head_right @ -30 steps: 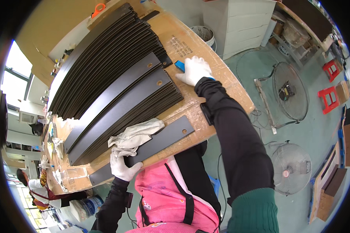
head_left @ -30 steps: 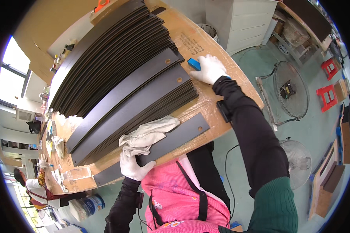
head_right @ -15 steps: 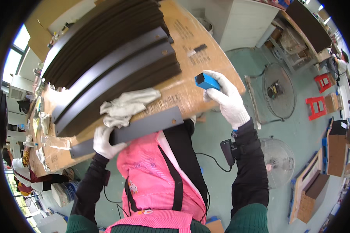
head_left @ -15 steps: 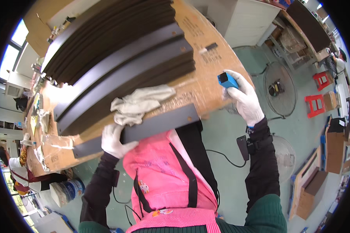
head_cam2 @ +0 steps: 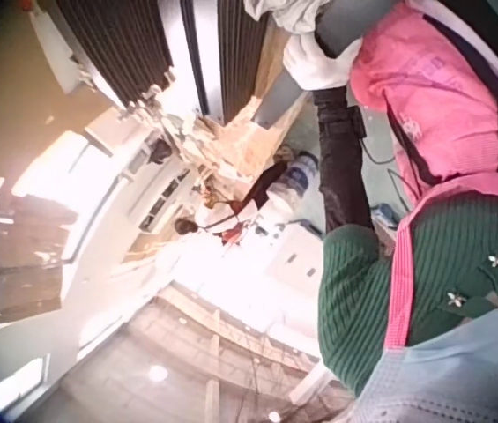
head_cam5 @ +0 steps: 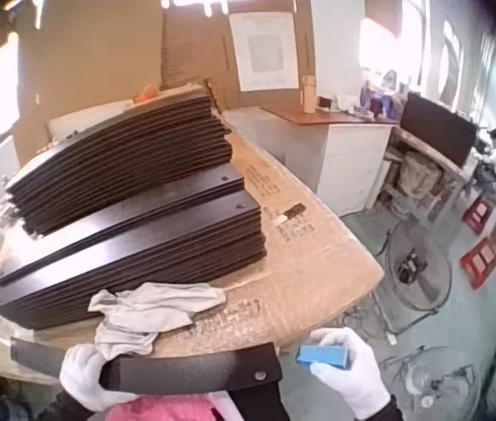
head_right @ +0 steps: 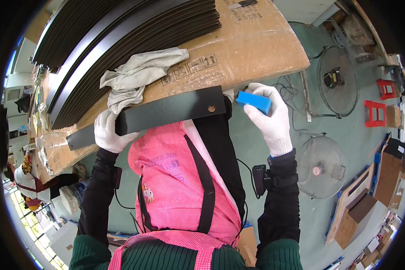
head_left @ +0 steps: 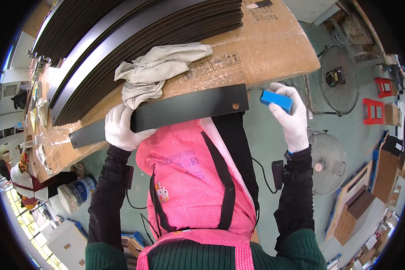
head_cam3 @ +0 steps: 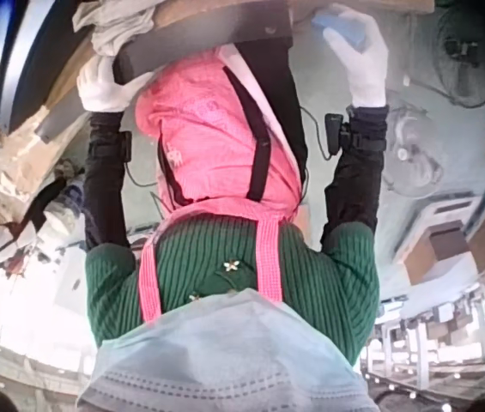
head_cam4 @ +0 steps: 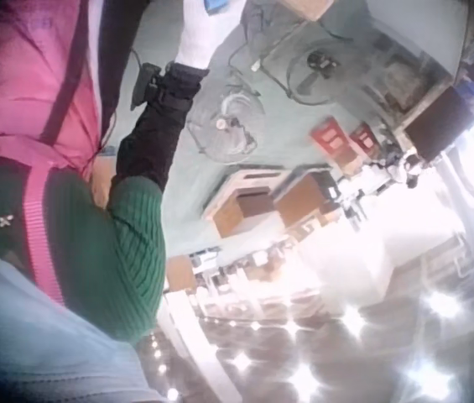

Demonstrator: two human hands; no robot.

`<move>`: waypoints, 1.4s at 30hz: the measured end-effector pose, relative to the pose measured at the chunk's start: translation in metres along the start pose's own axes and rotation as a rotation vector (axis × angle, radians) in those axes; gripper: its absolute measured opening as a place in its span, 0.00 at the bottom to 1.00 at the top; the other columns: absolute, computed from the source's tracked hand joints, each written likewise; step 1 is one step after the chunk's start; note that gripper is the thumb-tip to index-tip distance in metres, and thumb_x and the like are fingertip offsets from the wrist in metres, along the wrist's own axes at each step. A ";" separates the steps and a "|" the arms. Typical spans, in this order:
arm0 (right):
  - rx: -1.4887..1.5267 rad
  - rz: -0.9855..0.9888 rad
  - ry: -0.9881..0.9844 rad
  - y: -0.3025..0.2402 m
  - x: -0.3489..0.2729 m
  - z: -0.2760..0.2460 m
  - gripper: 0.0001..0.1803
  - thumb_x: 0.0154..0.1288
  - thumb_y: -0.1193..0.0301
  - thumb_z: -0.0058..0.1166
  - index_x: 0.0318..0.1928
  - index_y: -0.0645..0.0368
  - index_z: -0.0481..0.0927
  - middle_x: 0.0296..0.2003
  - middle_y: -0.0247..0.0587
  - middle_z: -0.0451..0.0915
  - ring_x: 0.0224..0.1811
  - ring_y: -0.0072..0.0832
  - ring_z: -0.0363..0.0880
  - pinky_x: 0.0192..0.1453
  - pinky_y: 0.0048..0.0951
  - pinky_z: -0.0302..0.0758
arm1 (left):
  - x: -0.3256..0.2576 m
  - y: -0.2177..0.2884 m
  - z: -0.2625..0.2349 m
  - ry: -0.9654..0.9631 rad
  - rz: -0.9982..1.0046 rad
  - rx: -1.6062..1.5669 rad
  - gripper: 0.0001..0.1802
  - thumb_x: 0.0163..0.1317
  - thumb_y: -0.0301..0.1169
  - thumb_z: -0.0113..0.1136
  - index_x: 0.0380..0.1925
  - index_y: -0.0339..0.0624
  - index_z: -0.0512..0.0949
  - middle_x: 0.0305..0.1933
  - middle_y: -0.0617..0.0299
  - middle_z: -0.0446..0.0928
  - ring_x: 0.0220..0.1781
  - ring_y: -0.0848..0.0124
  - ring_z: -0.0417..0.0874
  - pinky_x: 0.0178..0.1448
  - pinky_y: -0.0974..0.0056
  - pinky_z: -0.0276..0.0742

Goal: The recorder is cleaning long, dark furniture components with a cloth and a blue cleaning tool.

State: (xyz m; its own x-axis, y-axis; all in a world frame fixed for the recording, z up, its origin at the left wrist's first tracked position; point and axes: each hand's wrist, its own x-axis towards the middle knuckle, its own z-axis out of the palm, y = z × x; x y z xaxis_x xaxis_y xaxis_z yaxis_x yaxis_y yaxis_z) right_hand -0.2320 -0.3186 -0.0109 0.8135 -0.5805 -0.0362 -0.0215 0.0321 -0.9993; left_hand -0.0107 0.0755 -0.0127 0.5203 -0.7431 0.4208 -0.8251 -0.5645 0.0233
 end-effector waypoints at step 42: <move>-0.407 0.147 0.019 0.004 -0.017 0.026 0.17 0.62 0.70 0.70 0.49 0.58 0.81 0.39 0.38 0.85 0.41 0.23 0.84 0.46 0.29 0.83 | -0.004 -0.002 0.000 -0.025 0.039 0.104 0.54 0.37 0.64 0.84 0.60 0.39 0.78 0.51 0.51 0.79 0.52 0.47 0.82 0.58 0.45 0.77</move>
State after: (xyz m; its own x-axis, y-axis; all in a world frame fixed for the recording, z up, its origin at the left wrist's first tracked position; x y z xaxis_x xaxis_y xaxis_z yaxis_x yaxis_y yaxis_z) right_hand -0.2307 -0.2874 -0.0139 0.7736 -0.6090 -0.1749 -0.3672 -0.2060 -0.9070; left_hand -0.0112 0.0795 -0.0146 0.4946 -0.7735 0.3964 -0.8182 -0.5682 -0.0878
